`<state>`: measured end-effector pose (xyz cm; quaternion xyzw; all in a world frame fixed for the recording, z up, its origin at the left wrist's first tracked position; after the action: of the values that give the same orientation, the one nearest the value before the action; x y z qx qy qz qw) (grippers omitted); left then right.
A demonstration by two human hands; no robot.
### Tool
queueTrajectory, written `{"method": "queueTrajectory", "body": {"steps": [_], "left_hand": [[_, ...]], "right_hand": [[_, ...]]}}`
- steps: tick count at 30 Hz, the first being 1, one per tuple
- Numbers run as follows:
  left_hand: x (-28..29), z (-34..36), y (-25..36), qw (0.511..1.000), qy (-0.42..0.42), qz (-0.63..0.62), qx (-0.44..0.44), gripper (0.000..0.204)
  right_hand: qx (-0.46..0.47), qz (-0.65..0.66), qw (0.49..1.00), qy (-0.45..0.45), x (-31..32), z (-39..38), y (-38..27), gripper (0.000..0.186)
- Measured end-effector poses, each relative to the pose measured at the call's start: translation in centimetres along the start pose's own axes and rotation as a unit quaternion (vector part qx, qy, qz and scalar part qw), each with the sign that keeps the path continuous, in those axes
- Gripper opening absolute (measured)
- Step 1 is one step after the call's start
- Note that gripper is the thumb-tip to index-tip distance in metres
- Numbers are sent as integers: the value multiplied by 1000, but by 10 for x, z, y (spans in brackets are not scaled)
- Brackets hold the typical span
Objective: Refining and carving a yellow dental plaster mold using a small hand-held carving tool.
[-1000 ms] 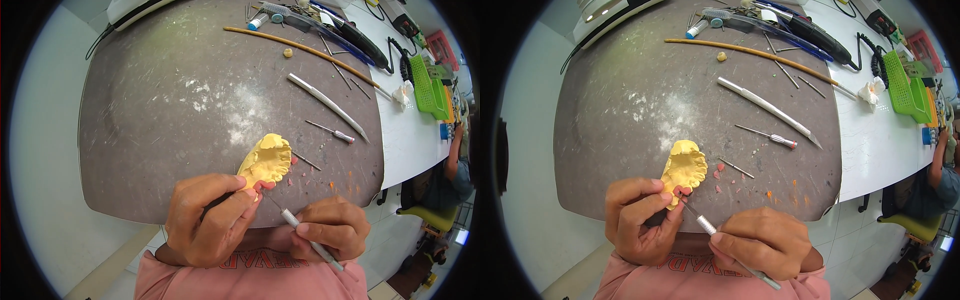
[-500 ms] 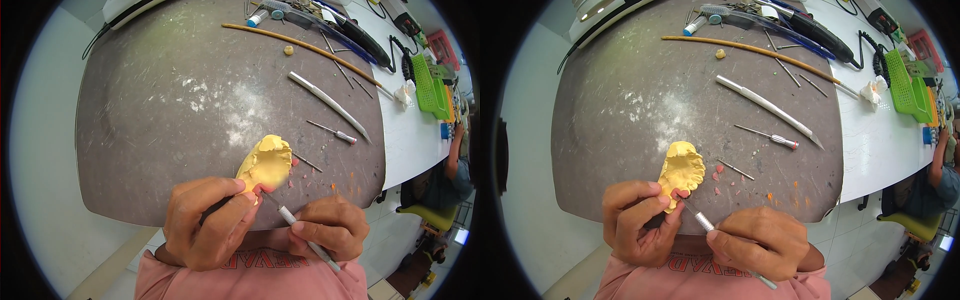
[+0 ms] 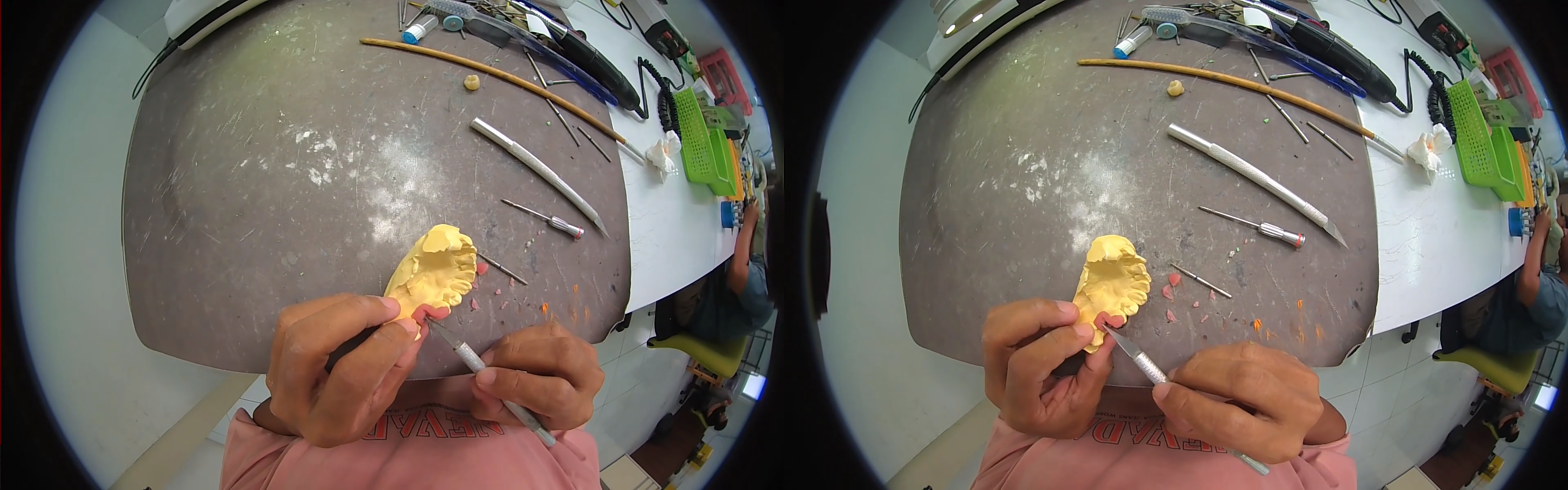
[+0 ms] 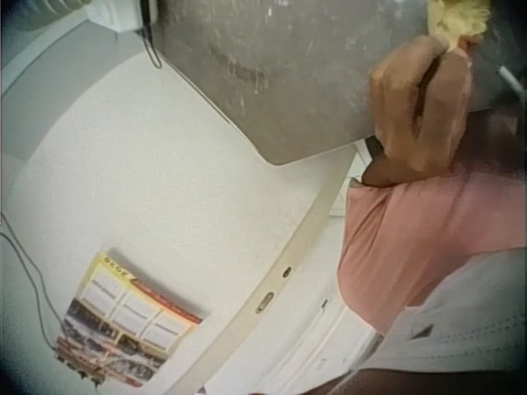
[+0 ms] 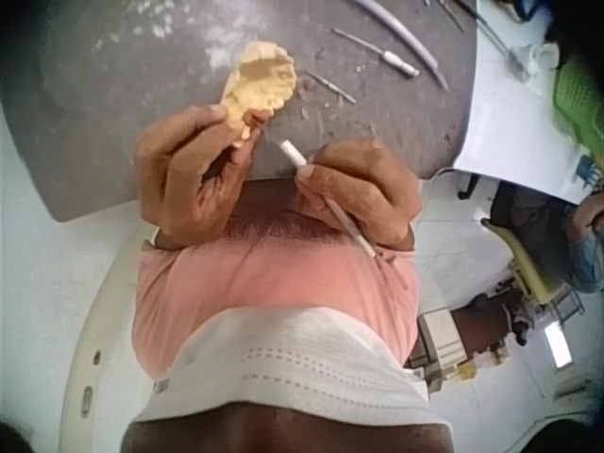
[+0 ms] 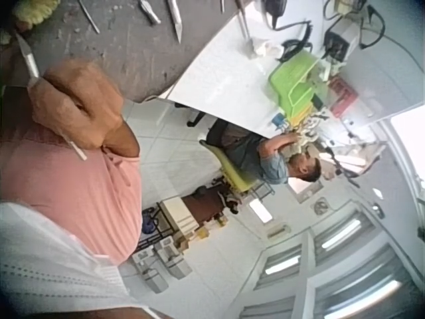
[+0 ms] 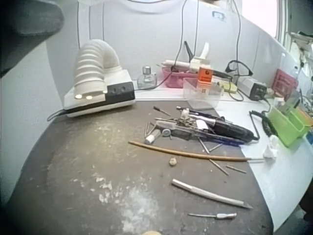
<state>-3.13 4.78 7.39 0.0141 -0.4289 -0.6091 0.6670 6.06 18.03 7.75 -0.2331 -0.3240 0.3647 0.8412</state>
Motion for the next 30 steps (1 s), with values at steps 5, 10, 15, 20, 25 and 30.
{"method": "queueTrajectory", "body": {"steps": [5,10,15,20,25,30], "left_hand": [[-3,-1,0,1000,11,-6,-2,32],[1,-1,1,999,52,-2,-10,31],[1,-1,0,999,50,-2,-8,31],[-1,1,3,1000,3,4,-21,29],[0,1,3,1000,6,3,-9,31],[0,1,3,1000,-15,10,-9,33]], "right_hand": [[5,-21,1000,10,1,1,-1,27],[15,-13,999,-28,-1,0,-2,29],[20,-19,1000,-12,-1,0,-2,30],[32,-18,999,2,0,-2,-3,29],[23,-14,997,74,5,-10,-3,29],[29,-6,996,86,5,-13,-2,30]]}}
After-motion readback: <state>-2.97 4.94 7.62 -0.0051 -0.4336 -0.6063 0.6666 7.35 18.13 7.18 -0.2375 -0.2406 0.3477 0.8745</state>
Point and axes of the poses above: each hand's wrist, its own z-axis towards the middle knuckle, its own x-axis out of the back of the hand, y = z × x, the point moved 9 cm from there along z, towards the middle knuckle, and after that the axes turned 2 degrees about x, right-handed, at the moved point
